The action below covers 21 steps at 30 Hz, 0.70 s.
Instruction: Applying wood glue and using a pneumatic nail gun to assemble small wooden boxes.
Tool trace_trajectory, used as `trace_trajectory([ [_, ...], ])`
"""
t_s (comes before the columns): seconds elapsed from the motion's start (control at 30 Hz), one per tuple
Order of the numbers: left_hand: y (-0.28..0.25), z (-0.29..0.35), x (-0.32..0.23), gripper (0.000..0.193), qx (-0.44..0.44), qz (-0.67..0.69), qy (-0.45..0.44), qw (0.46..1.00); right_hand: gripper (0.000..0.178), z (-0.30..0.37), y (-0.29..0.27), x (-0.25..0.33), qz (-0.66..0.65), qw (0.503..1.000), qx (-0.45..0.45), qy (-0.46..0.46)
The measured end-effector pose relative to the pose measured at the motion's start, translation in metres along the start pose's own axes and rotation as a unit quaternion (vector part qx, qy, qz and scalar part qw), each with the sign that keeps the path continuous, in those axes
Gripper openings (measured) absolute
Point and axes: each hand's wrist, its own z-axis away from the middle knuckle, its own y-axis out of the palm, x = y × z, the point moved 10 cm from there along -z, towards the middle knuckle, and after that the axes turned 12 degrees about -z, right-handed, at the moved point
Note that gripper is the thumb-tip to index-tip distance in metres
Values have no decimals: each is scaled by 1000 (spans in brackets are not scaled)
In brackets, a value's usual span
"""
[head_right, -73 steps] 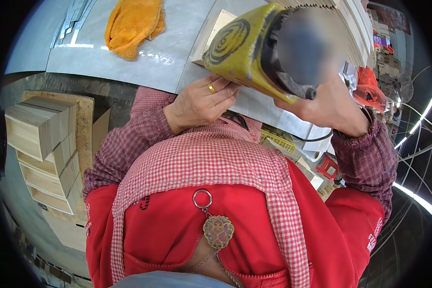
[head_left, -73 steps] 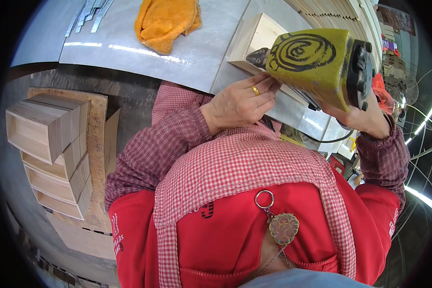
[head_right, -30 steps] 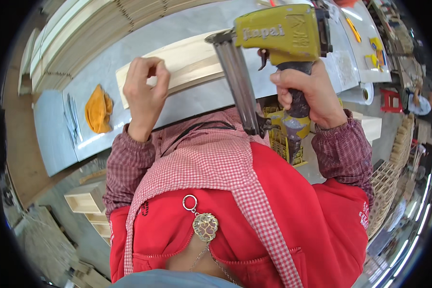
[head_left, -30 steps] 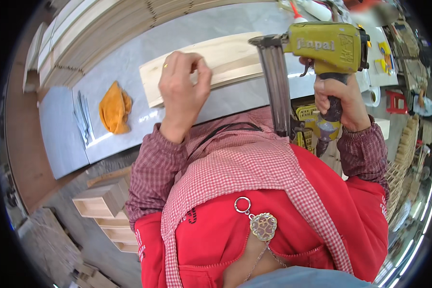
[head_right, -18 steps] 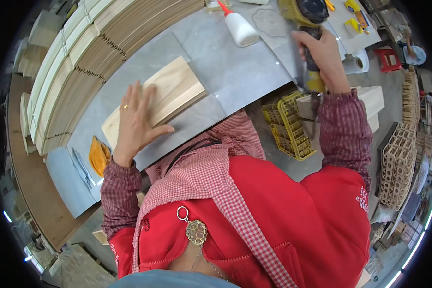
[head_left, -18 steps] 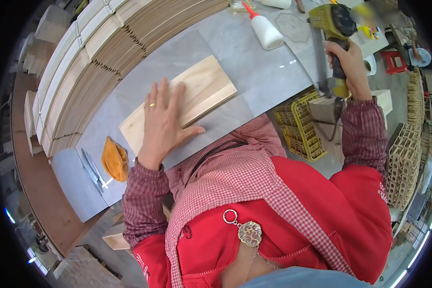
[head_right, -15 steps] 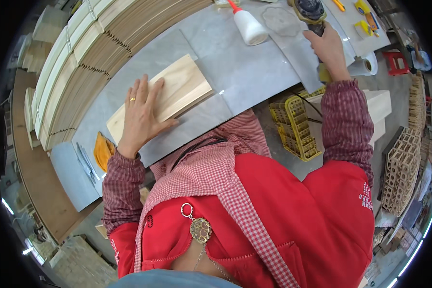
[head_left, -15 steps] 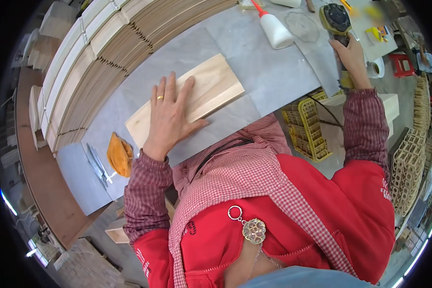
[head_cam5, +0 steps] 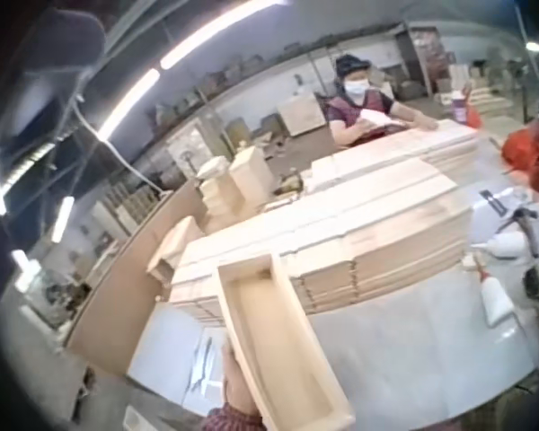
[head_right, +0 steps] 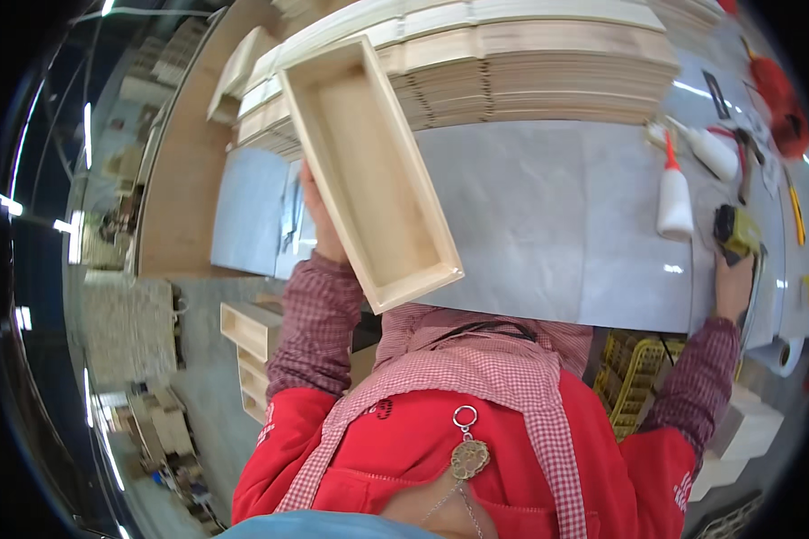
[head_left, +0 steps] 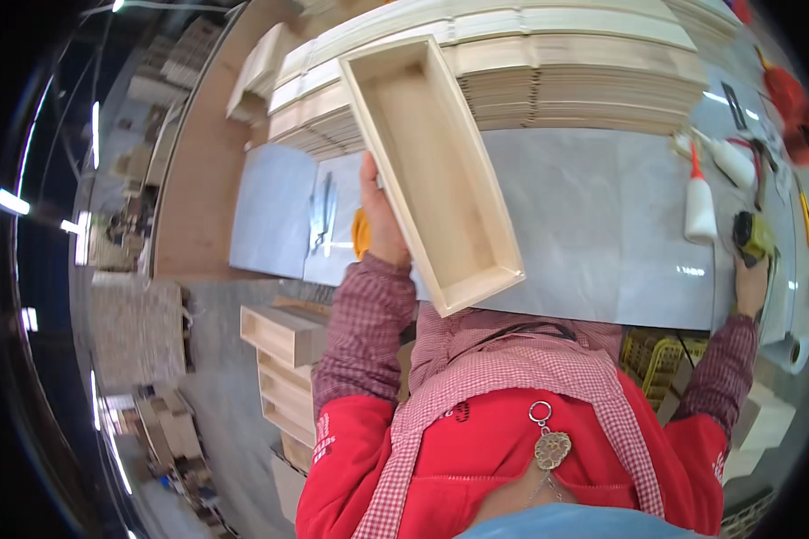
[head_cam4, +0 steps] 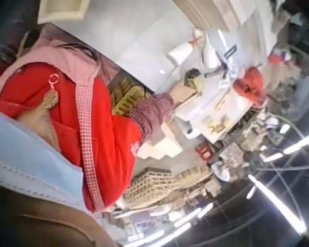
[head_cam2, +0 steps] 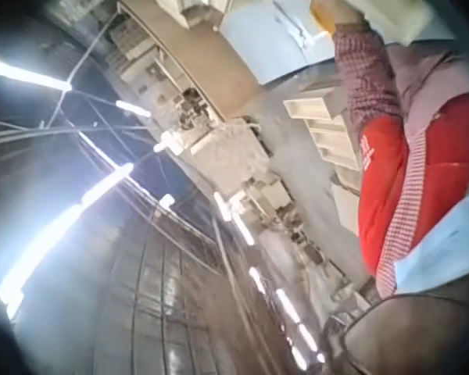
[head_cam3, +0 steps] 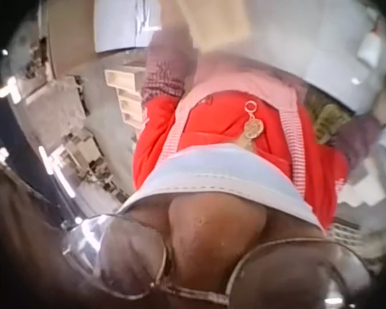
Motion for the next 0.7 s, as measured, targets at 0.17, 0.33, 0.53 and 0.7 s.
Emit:
trace_trajectory([
  [0.17, -35, -12, 15, 52, 33, 111, 5, 993, 51, 7, -34, 94, -17, 994, -14, -104],
  [0.33, -20, 20, -6, 47, -8, 56, 63, 996, 41, 99, 45, 283, -462, 826, 303, -114],
  [0.53, -49, 70, -15, 47, -38, 84, 15, 996, 56, 267, 56, 452, -537, 581, 601, -110],
  [0.7, -107, 169, -66, 58, -256, -163, 137, 943, 55, 318, 53, 489, -485, 571, 641, -168],
])
